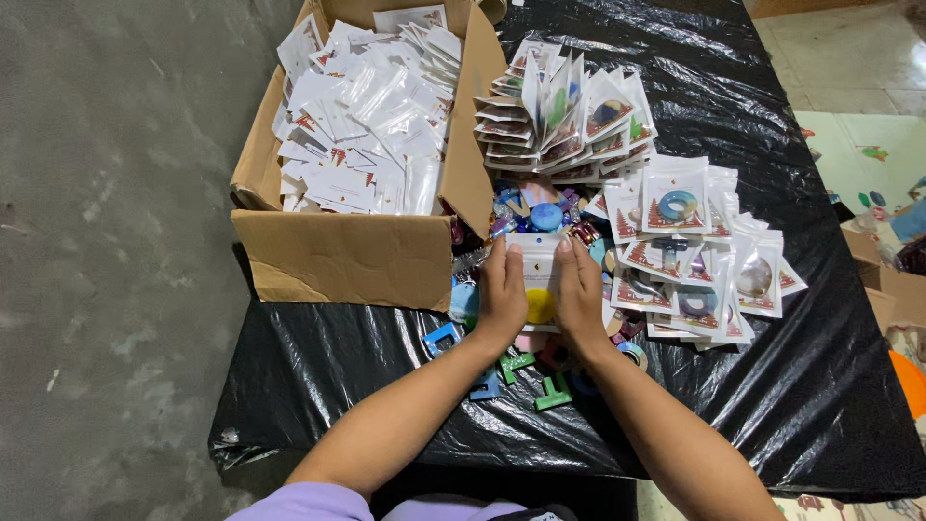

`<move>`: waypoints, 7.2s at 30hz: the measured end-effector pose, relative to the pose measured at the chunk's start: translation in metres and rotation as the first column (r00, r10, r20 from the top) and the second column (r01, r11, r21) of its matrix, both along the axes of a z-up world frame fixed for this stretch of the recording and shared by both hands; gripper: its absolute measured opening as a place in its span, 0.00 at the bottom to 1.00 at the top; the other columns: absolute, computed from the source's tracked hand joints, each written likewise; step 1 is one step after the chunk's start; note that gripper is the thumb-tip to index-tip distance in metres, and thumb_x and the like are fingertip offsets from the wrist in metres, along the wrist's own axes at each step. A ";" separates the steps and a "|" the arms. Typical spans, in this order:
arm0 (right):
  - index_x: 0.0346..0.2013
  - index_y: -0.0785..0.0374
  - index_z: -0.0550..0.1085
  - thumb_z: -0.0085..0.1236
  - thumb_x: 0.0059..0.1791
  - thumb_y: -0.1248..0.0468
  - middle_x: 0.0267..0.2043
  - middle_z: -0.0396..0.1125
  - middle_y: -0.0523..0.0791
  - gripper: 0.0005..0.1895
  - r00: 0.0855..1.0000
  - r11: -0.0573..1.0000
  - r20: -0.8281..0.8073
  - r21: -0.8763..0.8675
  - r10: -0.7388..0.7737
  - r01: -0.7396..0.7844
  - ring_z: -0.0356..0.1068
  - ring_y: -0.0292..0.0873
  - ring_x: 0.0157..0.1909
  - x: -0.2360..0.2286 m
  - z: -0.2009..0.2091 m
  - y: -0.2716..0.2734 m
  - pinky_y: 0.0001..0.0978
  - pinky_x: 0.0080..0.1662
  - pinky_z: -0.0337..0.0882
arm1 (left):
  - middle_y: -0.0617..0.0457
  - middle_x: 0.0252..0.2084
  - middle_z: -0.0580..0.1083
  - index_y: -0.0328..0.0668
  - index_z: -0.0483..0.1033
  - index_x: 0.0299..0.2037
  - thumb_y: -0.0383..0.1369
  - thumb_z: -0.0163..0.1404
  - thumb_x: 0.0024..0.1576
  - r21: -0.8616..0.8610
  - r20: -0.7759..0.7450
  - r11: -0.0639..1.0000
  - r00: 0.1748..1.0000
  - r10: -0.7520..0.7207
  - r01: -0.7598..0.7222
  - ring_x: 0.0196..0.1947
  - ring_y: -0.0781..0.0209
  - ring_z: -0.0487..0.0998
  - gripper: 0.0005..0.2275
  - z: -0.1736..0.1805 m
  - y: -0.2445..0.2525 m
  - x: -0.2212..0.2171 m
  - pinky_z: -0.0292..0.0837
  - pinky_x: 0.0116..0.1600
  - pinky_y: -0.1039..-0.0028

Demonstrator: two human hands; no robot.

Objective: The person picks small keychain items from a pile on a black plastic sheet and places them into small white poly bags. They seal each bag and set it aside in a growing stack. The process repeats continuously with different keychain shapes and colors.

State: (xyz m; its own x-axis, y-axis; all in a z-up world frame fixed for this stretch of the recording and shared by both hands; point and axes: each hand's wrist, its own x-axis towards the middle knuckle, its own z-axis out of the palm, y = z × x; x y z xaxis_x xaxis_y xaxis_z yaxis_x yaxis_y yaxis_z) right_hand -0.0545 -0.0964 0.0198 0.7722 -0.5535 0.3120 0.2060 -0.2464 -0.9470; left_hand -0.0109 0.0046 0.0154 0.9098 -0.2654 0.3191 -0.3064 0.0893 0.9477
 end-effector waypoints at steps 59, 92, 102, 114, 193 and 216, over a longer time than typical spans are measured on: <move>0.36 0.41 0.81 0.64 0.39 0.57 0.65 0.65 0.45 0.11 0.782 0.293 -0.316 -0.939 -0.538 -0.178 0.56 0.59 0.69 -0.041 0.050 -0.084 0.58 0.61 0.59 | 0.52 0.50 0.71 0.51 0.74 0.54 0.39 0.48 0.62 0.673 0.418 0.591 0.888 0.191 -0.444 0.53 0.51 0.69 0.13 0.089 0.128 0.142 0.61 0.57 0.50; 0.59 0.46 0.70 0.45 0.54 0.55 0.74 0.52 0.53 0.18 0.640 0.174 -0.391 -0.910 -0.661 -0.377 0.36 0.64 0.80 -0.089 0.048 -0.053 0.63 0.71 0.34 | 0.59 0.35 0.76 0.58 0.76 0.46 0.41 0.45 0.61 0.537 0.579 0.640 0.792 0.195 -0.550 0.39 0.56 0.78 0.09 0.070 0.136 0.142 0.66 0.46 0.62; 0.55 0.50 0.75 0.62 0.44 0.58 0.62 0.65 0.51 0.23 0.890 0.202 -0.170 -0.975 -0.424 -0.090 0.61 0.60 0.66 -0.081 0.039 -0.043 0.51 0.60 0.62 | 0.57 0.35 0.76 0.55 0.76 0.46 0.40 0.45 0.62 0.521 0.579 0.665 0.794 0.185 -0.535 0.38 0.54 0.78 0.08 0.076 0.136 0.140 0.65 0.46 0.61; 0.67 0.76 0.58 0.41 0.56 0.47 0.66 0.53 0.70 0.36 0.767 0.663 -0.523 -0.728 -0.372 -0.175 0.46 0.73 0.72 -0.094 0.027 0.031 0.62 0.68 0.48 | 0.59 0.35 0.75 0.59 0.76 0.46 0.42 0.45 0.62 0.534 0.586 0.647 0.790 0.180 -0.543 0.39 0.56 0.77 0.08 0.069 0.138 0.142 0.65 0.46 0.62; 0.47 0.59 0.79 0.61 0.48 0.71 0.40 0.73 0.49 0.12 0.964 0.887 -0.266 -0.448 -0.017 -0.108 0.73 0.48 0.44 -0.045 0.074 -0.053 0.34 0.41 0.75 | 0.44 0.37 0.77 0.40 0.79 0.42 0.31 0.60 0.53 0.741 0.243 0.558 0.924 0.295 -0.374 0.43 0.36 0.80 0.09 0.099 0.148 0.211 0.75 0.44 0.44; 0.42 0.63 0.78 0.52 0.53 0.73 0.39 0.73 0.47 0.08 0.997 0.835 -0.078 -0.549 -0.018 -0.027 0.71 0.41 0.41 -0.048 0.086 -0.043 0.31 0.39 0.66 | 0.46 0.35 0.77 0.32 0.80 0.38 0.22 0.64 0.59 0.027 0.787 0.910 0.570 0.236 -0.414 0.34 0.57 0.77 0.04 0.202 0.147 0.102 0.74 0.40 0.70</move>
State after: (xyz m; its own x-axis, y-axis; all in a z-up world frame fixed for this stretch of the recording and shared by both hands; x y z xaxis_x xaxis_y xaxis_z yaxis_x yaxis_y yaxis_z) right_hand -0.1029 -0.1396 0.1063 0.8082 -0.3053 0.5036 0.1411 -0.7299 -0.6689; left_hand 0.0906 0.1519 0.2177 0.4019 -0.1357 0.9056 -0.8841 -0.3149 0.3452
